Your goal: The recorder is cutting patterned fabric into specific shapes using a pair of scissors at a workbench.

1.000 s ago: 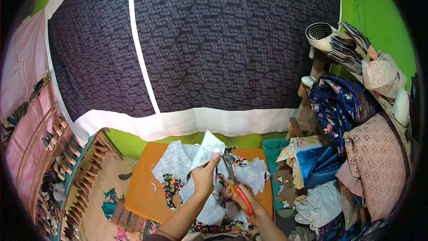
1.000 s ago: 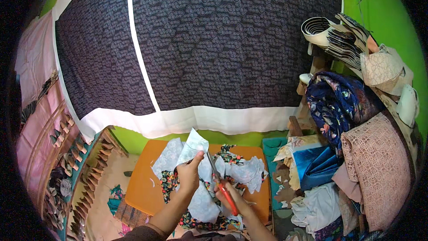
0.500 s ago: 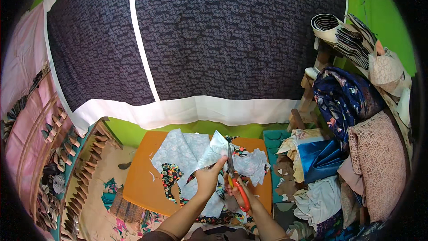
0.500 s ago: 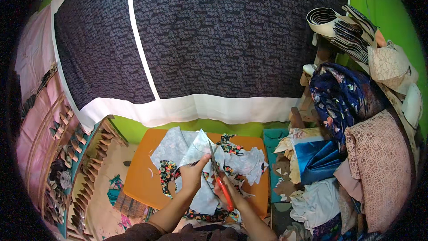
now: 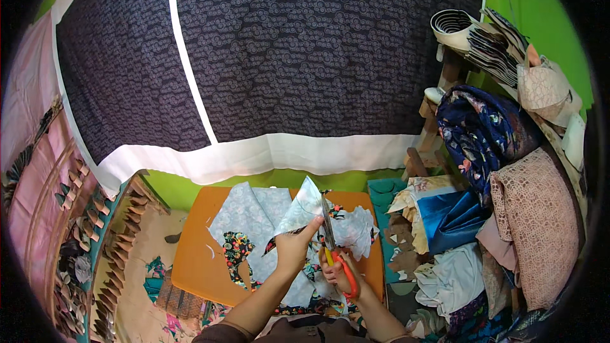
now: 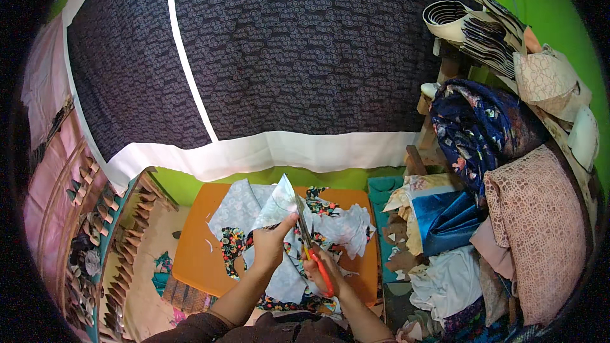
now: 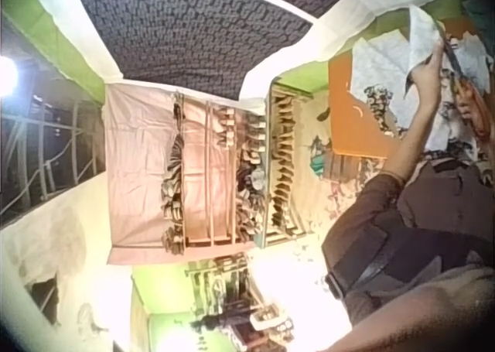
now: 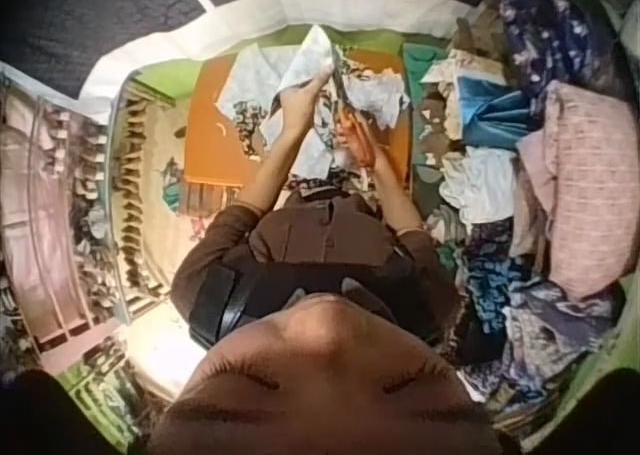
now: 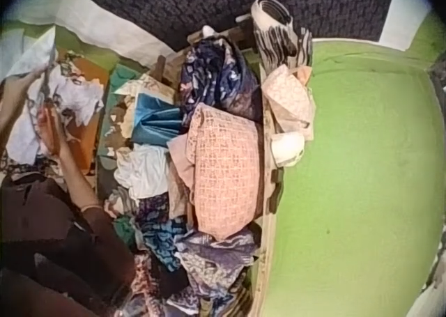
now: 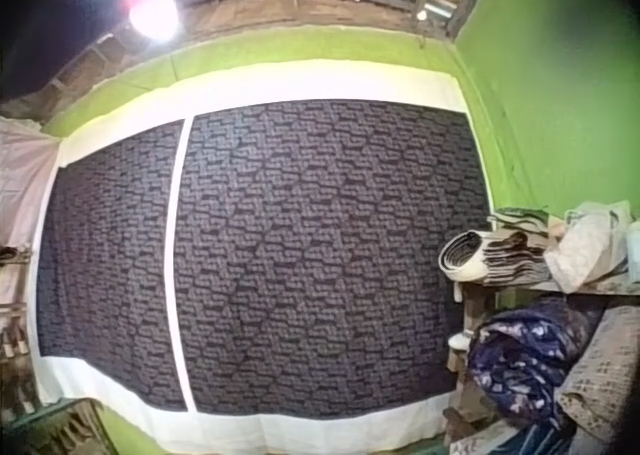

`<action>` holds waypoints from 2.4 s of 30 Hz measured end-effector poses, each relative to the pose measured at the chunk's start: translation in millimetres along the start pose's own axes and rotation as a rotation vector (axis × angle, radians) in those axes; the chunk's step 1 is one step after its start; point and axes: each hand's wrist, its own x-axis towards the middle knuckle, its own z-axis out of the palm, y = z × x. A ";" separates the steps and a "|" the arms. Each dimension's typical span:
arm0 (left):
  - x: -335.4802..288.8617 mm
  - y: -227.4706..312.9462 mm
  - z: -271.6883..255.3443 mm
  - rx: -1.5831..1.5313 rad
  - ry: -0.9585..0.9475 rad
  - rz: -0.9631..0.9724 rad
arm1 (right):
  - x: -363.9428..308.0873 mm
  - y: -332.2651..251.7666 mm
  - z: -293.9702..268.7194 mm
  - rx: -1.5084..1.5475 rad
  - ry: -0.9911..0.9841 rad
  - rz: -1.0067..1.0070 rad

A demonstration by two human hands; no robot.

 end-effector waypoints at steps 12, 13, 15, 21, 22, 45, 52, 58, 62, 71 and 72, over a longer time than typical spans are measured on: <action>10.8 15.0 0.4 0.021 -0.175 -0.029 | -9.2 -25.0 16.3 -0.105 0.021 -0.136; 11.0 14.6 -0.7 0.023 -0.177 -0.036 | -10.1 -24.9 17.9 -0.104 0.025 -0.136; 11.6 14.9 -1.6 0.025 -0.179 -0.045 | -11.3 -26.0 22.5 -0.118 0.089 -0.124; 19.8 15.1 -11.3 0.079 -0.289 -0.042 | -12.4 -21.9 14.2 -0.013 0.028 -0.144; 20.2 15.9 -13.4 0.135 -0.320 -0.078 | -11.6 -22.2 16.2 -0.013 0.026 -0.139; 32.9 12.3 -23.4 0.373 -0.422 -0.383 | -8.7 -5.4 -0.4 -0.079 0.141 -0.051; 32.5 -5.5 -33.0 0.212 -0.430 -0.106 | -7.6 -8.4 7.5 -0.094 0.089 -0.039; 34.4 -15.3 -37.9 0.244 -0.505 -0.188 | -5.8 -5.8 10.7 0.038 0.111 -0.143; 31.3 -10.8 -32.9 0.330 -0.483 -0.139 | -8.3 -3.6 1.0 -0.033 0.092 -0.138; 25.4 -12.3 -31.6 0.063 -0.405 -0.213 | -10.5 -6.2 5.8 -0.137 0.174 -0.054; 24.6 -10.9 -28.7 -0.046 -0.366 -0.264 | -10.2 -5.4 6.5 -0.155 0.176 -0.060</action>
